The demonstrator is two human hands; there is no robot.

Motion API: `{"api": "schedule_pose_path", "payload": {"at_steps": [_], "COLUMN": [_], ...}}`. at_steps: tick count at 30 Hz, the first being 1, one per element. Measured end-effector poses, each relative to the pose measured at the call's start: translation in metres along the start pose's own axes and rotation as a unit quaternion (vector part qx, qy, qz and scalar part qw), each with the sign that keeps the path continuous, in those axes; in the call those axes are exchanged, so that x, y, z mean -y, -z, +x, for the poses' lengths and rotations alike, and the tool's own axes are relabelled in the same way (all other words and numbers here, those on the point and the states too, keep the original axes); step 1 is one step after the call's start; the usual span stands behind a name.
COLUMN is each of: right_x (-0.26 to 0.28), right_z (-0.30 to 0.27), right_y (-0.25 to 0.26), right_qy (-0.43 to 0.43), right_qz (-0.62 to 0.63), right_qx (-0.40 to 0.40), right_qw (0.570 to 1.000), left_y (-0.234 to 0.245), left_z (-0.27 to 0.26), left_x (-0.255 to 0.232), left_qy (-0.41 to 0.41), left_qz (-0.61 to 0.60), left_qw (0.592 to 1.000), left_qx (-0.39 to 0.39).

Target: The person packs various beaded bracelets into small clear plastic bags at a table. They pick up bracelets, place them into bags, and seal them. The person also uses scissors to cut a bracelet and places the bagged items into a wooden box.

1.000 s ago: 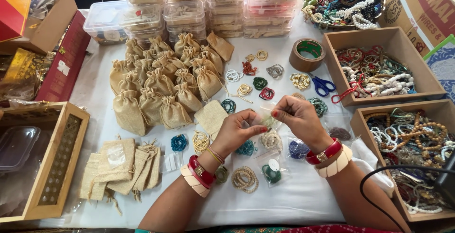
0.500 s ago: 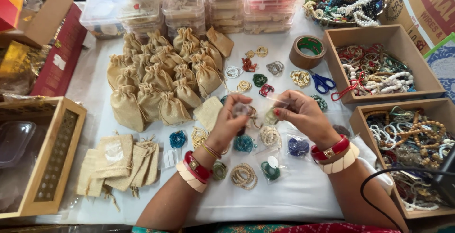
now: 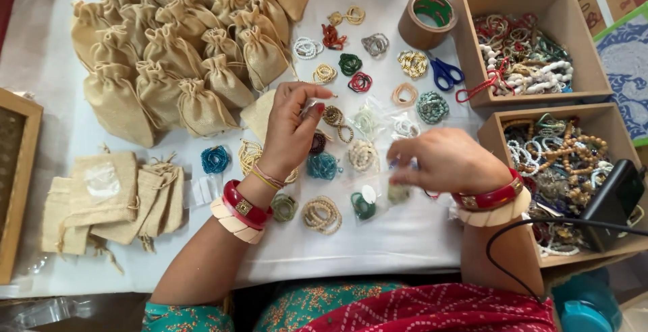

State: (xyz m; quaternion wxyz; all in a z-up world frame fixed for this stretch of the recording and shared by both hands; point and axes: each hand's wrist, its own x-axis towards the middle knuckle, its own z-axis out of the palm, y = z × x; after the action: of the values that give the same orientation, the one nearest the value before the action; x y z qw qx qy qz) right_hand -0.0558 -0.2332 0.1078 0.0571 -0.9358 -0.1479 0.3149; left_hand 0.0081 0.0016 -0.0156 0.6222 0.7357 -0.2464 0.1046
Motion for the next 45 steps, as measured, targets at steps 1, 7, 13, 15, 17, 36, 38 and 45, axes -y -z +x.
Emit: {"api": "schedule_pose_path", "payload": {"at_steps": [1, 7, 13, 15, 17, 36, 38, 45], "right_x": [-0.005, -0.006, 0.010, 0.018, 0.013, -0.003, 0.003, 0.010], "right_z": [0.003, 0.017, 0.038, 0.042, 0.056, 0.058, 0.053, 0.050], "right_y": [-0.004, -0.019, -0.029, -0.031, -0.045, -0.048, -0.044, -0.044], "right_qy": [-0.001, 0.050, 0.178, 0.212, 0.168, 0.149, 0.148, 0.177], "right_qz": [0.001, 0.138, 0.217, 0.303, 0.350, 0.498, 0.437, 0.397], "right_qx": [0.000, -0.316, -0.319, -0.284, -0.268, -0.327, -0.336, -0.353], "right_qw": [1.000, 0.937, 0.905, 0.884, 0.882, 0.790, 0.821, 0.829], "left_y": [0.000, -0.009, -0.024, -0.029, -0.029, -0.024, -0.027, -0.027], "left_z": [0.001, -0.004, -0.011, -0.014, -0.013, -0.010, -0.010, -0.011], "left_x": [-0.002, 0.008, 0.017, 0.015, 0.009, 0.004, 0.012, 0.028], "left_qy": [0.000, 0.064, 0.156, 0.158, 0.161, 0.163, 0.156, 0.201], "left_qz": [-0.001, -0.035, -0.308, -0.370, -0.363, -0.225, -0.212, -0.327], "left_qw": [1.000, 0.997, 0.936, 0.915, 0.918, 0.957, 0.961, 0.922], "left_qx": [0.001, -0.012, 0.069, 0.035, 0.017, 0.079, 0.080, 0.054]}}
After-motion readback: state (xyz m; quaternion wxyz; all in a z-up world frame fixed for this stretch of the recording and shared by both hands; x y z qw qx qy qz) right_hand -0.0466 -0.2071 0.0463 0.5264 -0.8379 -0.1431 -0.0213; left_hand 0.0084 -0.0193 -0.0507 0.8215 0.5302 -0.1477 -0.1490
